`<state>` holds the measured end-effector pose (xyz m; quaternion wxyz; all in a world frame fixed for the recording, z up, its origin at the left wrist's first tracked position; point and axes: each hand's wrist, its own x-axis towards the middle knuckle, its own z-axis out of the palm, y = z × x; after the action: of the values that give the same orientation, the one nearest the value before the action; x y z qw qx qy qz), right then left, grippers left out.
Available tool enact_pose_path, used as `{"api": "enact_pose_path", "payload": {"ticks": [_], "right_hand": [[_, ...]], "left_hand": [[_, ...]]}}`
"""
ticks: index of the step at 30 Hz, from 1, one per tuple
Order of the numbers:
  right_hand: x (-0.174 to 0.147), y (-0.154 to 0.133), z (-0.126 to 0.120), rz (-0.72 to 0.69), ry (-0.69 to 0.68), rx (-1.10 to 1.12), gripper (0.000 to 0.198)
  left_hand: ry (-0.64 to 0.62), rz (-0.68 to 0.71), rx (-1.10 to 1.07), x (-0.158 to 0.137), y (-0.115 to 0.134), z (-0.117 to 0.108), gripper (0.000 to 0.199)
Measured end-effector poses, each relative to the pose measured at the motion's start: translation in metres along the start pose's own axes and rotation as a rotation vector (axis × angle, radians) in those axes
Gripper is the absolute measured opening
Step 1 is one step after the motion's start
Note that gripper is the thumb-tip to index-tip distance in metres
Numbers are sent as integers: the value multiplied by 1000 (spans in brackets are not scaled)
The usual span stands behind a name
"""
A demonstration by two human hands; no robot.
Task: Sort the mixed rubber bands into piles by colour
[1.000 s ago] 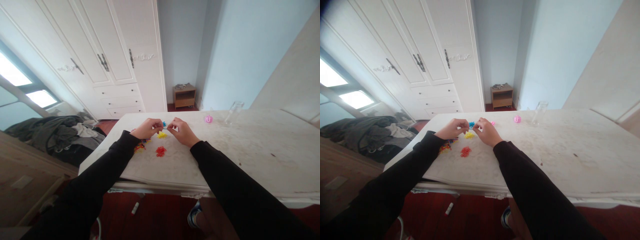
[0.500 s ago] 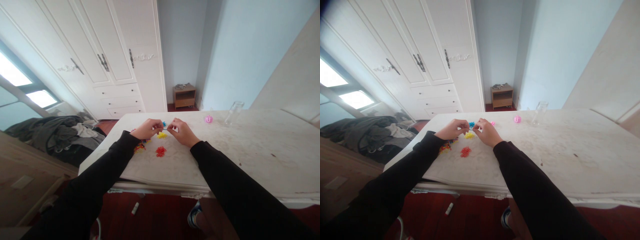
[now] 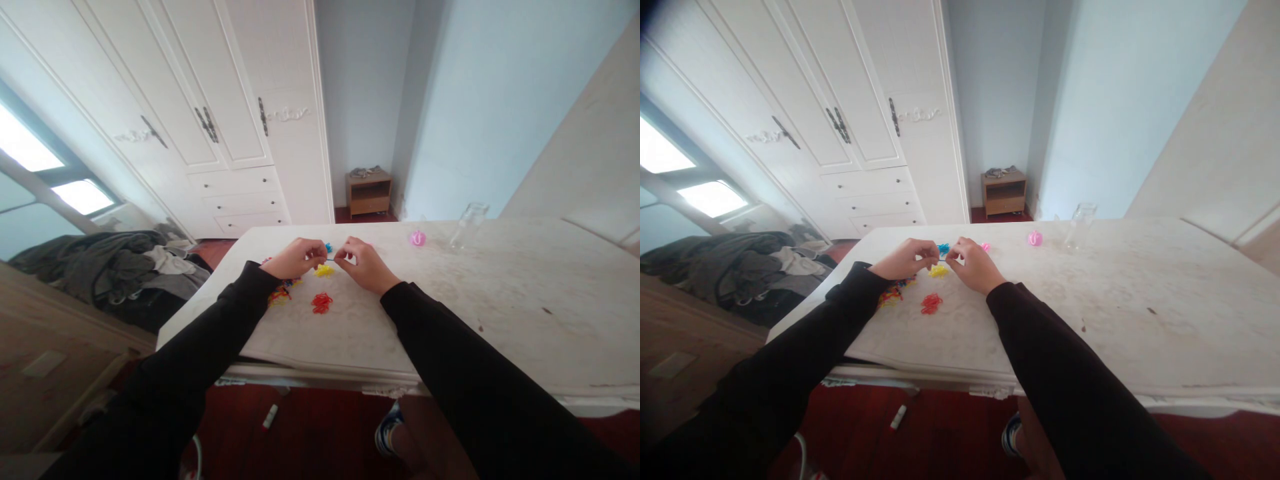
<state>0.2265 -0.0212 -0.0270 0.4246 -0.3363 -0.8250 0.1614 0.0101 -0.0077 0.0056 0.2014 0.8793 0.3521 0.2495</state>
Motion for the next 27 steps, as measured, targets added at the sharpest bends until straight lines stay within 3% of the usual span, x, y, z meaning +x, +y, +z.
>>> {"api": "enact_pose_path", "payload": {"ticks": [27], "right_hand": [[0, 2, 1, 16, -26, 2, 11]], "left_hand": [[-10, -4, 20, 0, -4, 1, 9]]}}
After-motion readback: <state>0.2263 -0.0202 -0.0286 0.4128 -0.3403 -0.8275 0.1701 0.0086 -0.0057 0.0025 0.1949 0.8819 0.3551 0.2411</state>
